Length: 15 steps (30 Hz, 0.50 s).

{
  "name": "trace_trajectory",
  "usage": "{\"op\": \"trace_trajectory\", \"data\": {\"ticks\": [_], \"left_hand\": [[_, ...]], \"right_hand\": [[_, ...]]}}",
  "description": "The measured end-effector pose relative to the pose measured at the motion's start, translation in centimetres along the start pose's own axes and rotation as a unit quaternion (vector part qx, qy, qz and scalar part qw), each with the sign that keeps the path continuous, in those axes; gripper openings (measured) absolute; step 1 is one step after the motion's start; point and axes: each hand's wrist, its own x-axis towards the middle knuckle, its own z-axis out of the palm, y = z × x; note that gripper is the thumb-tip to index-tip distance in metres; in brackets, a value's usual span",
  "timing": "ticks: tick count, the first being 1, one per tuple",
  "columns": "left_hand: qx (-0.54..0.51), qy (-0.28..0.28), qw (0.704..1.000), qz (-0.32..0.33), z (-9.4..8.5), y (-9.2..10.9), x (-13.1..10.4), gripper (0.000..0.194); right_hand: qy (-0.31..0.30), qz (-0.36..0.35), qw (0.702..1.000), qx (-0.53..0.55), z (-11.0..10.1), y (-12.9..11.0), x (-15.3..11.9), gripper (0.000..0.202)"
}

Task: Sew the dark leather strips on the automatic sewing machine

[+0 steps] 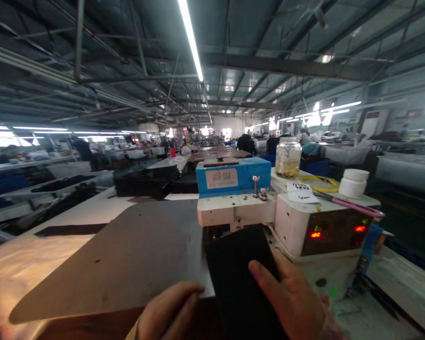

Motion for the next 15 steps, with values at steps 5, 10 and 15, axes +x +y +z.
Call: {"op": "trace_trajectory", "data": {"ticks": [5, 10, 15], "left_hand": [[-0.048, 0.128, 0.981, -0.135, -1.2, -2.5, 3.9, 0.027], [0.06, 0.112, 0.991, -0.044, -0.6, -3.1, 6.2, 0.024], [-0.019, 0.022, 0.992, -0.122, 1.4, -5.5, 7.5, 0.021]], "right_hand": [[-0.091, -0.095, 0.986, -0.104, 4.8, 2.8, 2.8, 0.034], [-0.14, -0.111, 0.973, -0.147, 7.1, 4.6, 4.7, 0.031], [-0.122, -0.126, 0.957, -0.232, 7.7, 5.5, 5.7, 0.029]]}}
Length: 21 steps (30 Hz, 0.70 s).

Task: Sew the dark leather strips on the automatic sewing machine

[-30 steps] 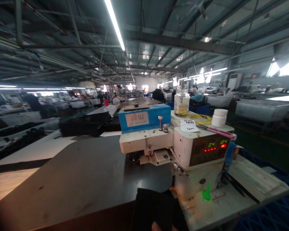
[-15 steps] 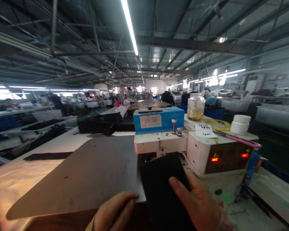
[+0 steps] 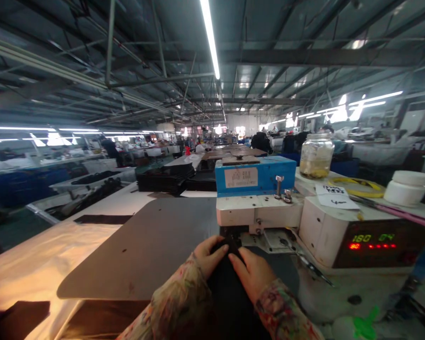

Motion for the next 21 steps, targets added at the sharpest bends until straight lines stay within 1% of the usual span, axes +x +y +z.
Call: {"op": "trace_trajectory", "data": {"ticks": [2, 4, 6, 8, 10, 12, 15, 18, 21], "left_hand": [[-0.043, -0.004, 0.999, -0.032, 0.5, -0.9, 0.4, 0.021], [-0.065, -0.003, 0.997, -0.036, 0.7, -1.4, 0.6, 0.02], [-0.08, -0.009, 0.996, -0.034, 0.7, -1.7, 0.6, 0.02], [-0.092, -0.018, 0.995, -0.04, 0.7, -1.8, 0.6, 0.02], [-0.097, -0.024, 0.994, -0.047, 0.7, -1.7, 0.7, 0.021], [-0.098, -0.026, 0.994, -0.049, 0.7, -1.6, 0.7, 0.023], [-0.104, -0.028, 0.993, -0.054, 0.5, -1.3, 0.7, 0.025], [-0.127, -0.033, 0.989, -0.063, 0.3, -1.1, 0.7, 0.025], [-0.159, -0.032, 0.983, -0.084, 0.2, -1.1, 0.8, 0.024]], "right_hand": [[0.008, 0.007, 0.999, -0.037, 0.0, 0.4, 0.2, 0.028], [0.018, 0.003, 0.999, -0.043, -0.1, 0.6, 0.2, 0.028], [0.032, -0.005, 0.999, -0.024, -0.2, 0.7, 0.3, 0.028], [0.035, -0.016, 0.999, 0.002, -0.3, 0.7, 0.2, 0.03], [0.018, -0.029, 0.999, 0.018, -0.4, 0.6, 0.2, 0.032], [0.001, -0.04, 0.999, 0.018, -0.4, 0.5, 0.1, 0.032], [-0.005, -0.043, 0.999, 0.003, -0.4, 0.5, -0.1, 0.033], [0.003, -0.046, 0.999, -0.006, -0.3, 0.5, -0.2, 0.032], [0.035, -0.066, 0.997, -0.015, -0.1, 0.6, -0.4, 0.031]]}}
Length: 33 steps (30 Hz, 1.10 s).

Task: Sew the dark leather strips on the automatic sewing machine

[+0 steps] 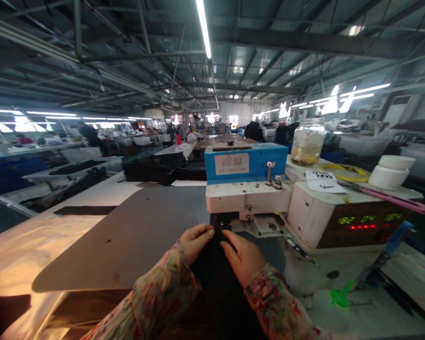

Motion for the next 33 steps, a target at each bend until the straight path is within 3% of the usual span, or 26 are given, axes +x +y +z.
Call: {"op": "trace_trajectory", "data": {"ticks": [4, 8, 15, 20, 23, 25, 30, 33], "left_hand": [[-0.088, -0.003, 0.995, -0.043, 0.0, -0.2, 0.2, 0.023], [-0.152, -0.029, 0.985, -0.072, -0.1, 0.0, 0.4, 0.021], [-0.181, -0.071, 0.972, -0.128, -0.6, 0.6, 1.0, 0.018], [-0.1, -0.072, 0.991, -0.058, -0.9, 0.9, 1.1, 0.012], [-0.019, -0.049, 0.997, -0.064, -0.4, 0.3, 0.9, 0.016], [0.086, -0.019, 0.996, -0.032, 0.0, 0.0, 0.8, 0.018], [0.331, 0.061, 0.937, 0.089, 0.6, 0.1, 0.8, 0.01], [0.397, 0.043, 0.905, 0.144, 0.5, 0.3, 0.1, 0.014]], "right_hand": [[0.041, -0.069, 0.996, -0.041, 0.2, -0.1, -0.4, 0.032], [0.044, -0.132, 0.981, -0.136, 0.4, -0.5, -0.8, 0.035], [0.053, -0.192, 0.916, -0.35, 1.0, -1.4, -0.8, 0.037], [0.023, -0.196, 0.894, -0.402, 1.0, -1.5, -0.5, 0.035], [-0.012, -0.165, 0.912, -0.374, 0.8, -1.4, -0.4, 0.036], [-0.039, -0.122, 0.937, -0.326, 0.6, -1.3, -0.1, 0.037], [-0.071, -0.006, 0.976, -0.204, -0.1, -0.5, 1.5, 0.035], [-0.076, 0.03, 0.979, -0.186, -0.2, 0.3, 2.8, 0.029]]}}
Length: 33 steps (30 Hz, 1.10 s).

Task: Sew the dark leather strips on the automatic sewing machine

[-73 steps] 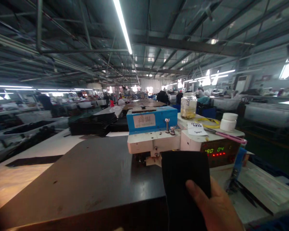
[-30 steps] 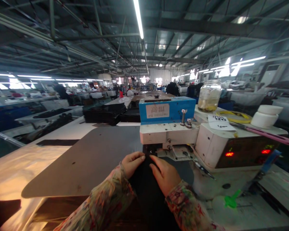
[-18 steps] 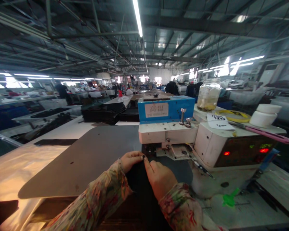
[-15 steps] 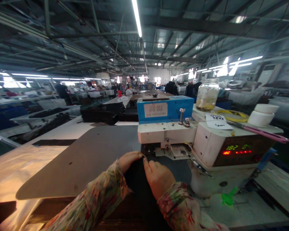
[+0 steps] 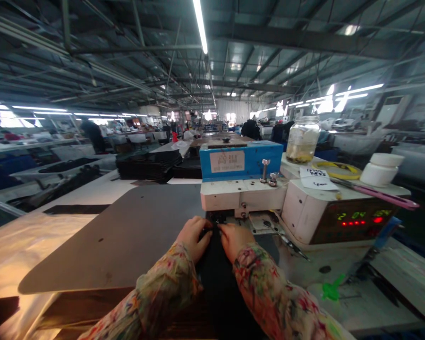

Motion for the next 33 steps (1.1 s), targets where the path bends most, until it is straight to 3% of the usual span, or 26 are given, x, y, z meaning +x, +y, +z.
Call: {"op": "trace_trajectory", "data": {"ticks": [4, 11, 20, 26, 33], "left_hand": [[0.044, -0.048, 0.997, 0.039, -0.5, 0.3, -1.2, 0.022], [0.081, -0.069, 0.994, -0.008, -1.0, 1.0, -1.4, 0.029], [0.102, -0.071, 0.991, -0.045, -1.0, 1.7, -1.3, 0.028], [0.106, -0.046, 0.993, -0.009, -0.4, 1.0, -1.4, 0.031], [0.11, -0.043, 0.993, -0.012, -0.5, 1.1, -1.5, 0.032]], "right_hand": [[-0.002, 0.009, 1.0, 0.024, 0.3, 0.7, 1.3, 0.027], [-0.003, 0.018, 0.999, 0.04, 0.4, 0.8, 2.1, 0.027], [-0.012, 0.033, 0.999, 0.034, 0.0, 0.4, 2.4, 0.024], [-0.012, 0.041, 0.999, 0.027, 0.1, 0.4, 2.6, 0.021], [-0.005, 0.029, 0.999, -0.02, -0.1, 0.2, 2.9, 0.015]]}}
